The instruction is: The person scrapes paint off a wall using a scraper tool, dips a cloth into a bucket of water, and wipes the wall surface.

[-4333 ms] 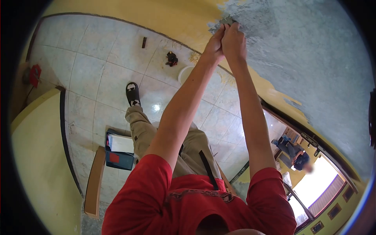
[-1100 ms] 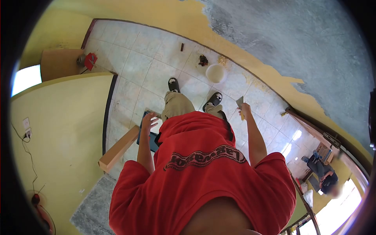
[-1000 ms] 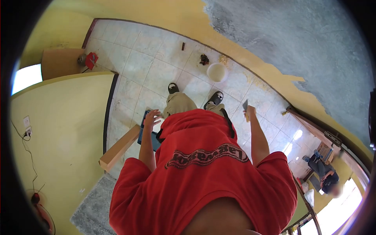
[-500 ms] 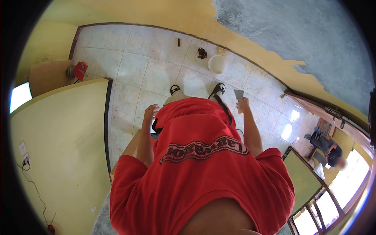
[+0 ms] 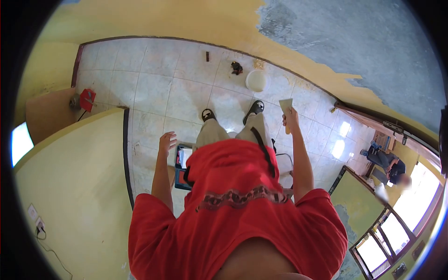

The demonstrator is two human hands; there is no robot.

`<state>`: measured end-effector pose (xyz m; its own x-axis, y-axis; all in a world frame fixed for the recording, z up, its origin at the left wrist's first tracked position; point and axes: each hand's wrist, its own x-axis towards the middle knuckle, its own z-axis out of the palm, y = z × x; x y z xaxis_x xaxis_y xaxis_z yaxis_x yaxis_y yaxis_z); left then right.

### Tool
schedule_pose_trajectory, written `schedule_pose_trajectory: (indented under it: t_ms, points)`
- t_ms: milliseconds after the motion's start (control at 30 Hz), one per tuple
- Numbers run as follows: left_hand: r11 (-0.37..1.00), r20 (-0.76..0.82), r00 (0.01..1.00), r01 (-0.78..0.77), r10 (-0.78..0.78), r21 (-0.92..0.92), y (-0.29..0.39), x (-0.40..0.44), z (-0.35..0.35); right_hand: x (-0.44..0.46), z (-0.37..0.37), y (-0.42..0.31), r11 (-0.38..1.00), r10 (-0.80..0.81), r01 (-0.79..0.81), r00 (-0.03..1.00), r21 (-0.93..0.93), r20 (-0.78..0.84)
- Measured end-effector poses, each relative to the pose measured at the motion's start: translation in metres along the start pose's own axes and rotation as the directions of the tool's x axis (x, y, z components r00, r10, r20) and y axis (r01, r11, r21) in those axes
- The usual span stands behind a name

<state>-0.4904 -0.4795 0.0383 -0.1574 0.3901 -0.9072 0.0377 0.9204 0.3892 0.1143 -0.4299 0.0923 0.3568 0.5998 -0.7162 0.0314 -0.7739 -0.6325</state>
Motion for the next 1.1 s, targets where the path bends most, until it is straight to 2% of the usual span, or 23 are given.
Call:
schedule_pose_trajectory:
  t_ms: [33,67,133,167,200,233,300,367,433,467,533,600,633,700,733,767,867,900,933,967,1033,1100]
  points:
    - [0.998,0.064,0.996,-0.06,0.06,-0.001,0.018,0.014,0.015,0.012,-0.001,-0.019,0.988,-0.09,0.092,0.996,-0.123,0.024]
    - [0.994,0.128,0.986,-0.108,0.108,-0.007,0.031,0.023,0.032,0.018,-0.001,-0.038,0.988,-0.073,0.075,0.997,-0.137,0.019]
    - [0.988,0.229,0.961,-0.14,0.153,-0.071,0.104,0.022,0.097,0.044,0.018,-0.086,0.933,-0.248,0.247,0.968,-0.263,0.03]
    - [0.976,0.288,0.935,-0.181,0.209,-0.123,0.139,0.032,0.133,0.067,0.026,-0.103,0.931,-0.25,0.248,0.968,-0.268,0.029]
    - [0.962,0.341,0.904,-0.209,0.259,-0.176,0.163,0.044,0.169,0.087,0.032,-0.114,0.875,-0.349,0.35,0.935,-0.335,0.064]
    - [0.953,0.393,0.876,-0.206,0.281,-0.222,0.185,0.064,0.207,0.112,0.043,-0.126,0.801,-0.448,0.453,0.887,-0.392,0.109]
    - [0.926,0.499,0.794,-0.209,0.348,-0.313,0.231,0.1,0.287,0.157,0.067,-0.151,0.547,-0.734,0.71,0.662,-0.444,0.154]
    - [0.897,0.59,0.698,-0.182,0.406,-0.403,0.273,0.129,0.364,0.173,0.092,-0.196,0.768,-0.523,0.548,0.835,-0.33,0.17]
    - [0.794,0.612,0.548,-0.176,0.57,-0.582,0.309,0.142,0.425,0.218,0.11,-0.204,0.564,-0.732,0.727,0.66,-0.392,0.171]
    - [0.749,0.604,0.514,-0.123,0.609,-0.651,0.325,0.148,0.451,0.228,0.117,-0.214,0.56,-0.728,0.724,0.662,-0.403,0.178]
    - [0.694,0.586,0.492,-0.052,0.644,-0.719,0.34,0.164,0.494,0.24,0.13,-0.23,0.406,-0.788,0.656,0.604,-0.636,0.121]
    - [0.48,0.511,0.344,0.177,0.788,-0.859,0.35,0.173,0.52,0.254,0.133,-0.228,0.362,-0.808,0.625,0.581,-0.692,0.102]
    - [0.475,0.507,0.351,0.18,0.787,-0.862,0.354,0.171,0.526,0.258,0.135,-0.228,0.319,-0.834,0.593,0.546,-0.74,0.079]
    - [0.415,0.511,0.472,0.3,0.718,-0.859,0.361,0.152,0.527,0.262,0.136,-0.226,0.307,-0.834,0.568,0.547,-0.763,0.072]
    - [0.413,0.511,0.475,0.302,0.716,-0.859,0.363,0.152,0.53,0.263,0.136,-0.226,0.293,-0.84,0.544,0.539,-0.786,0.06]
    - [0.383,0.512,0.42,0.357,0.749,-0.852,0.361,0.158,0.535,0.264,0.136,-0.226,0.299,-0.835,0.541,0.548,-0.786,0.059]
    - [0.296,0.466,0.243,0.511,0.851,-0.807,0.367,0.178,0.545,0.266,0.141,-0.233,0.267,-0.876,0.541,0.481,-0.797,0.033]
    - [0.268,0.436,0.185,0.563,0.881,-0.781,0.369,0.181,0.547,0.266,0.146,-0.234,0.226,-0.884,0.479,0.467,-0.848,0.029]
    - [0.267,0.438,0.185,0.568,0.88,-0.778,0.367,0.181,0.549,0.265,0.147,-0.235,0.185,-0.89,0.407,0.455,-0.894,0.023]
    - [0.283,0.46,0.196,0.566,0.866,-0.774,0.365,0.178,0.548,0.264,0.145,-0.235,0.183,-0.89,0.404,0.455,-0.896,0.024]
    - [0.297,0.479,0.208,0.561,0.853,-0.772,0.364,0.172,0.545,0.26,0.144,-0.23,0.272,-0.854,0.475,0.521,-0.837,0.018]
    - [0.323,0.526,0.297,0.526,0.797,-0.787,0.361,0.17,0.548,0.262,0.138,-0.227,0.287,-0.86,0.514,0.51,-0.808,0.019]
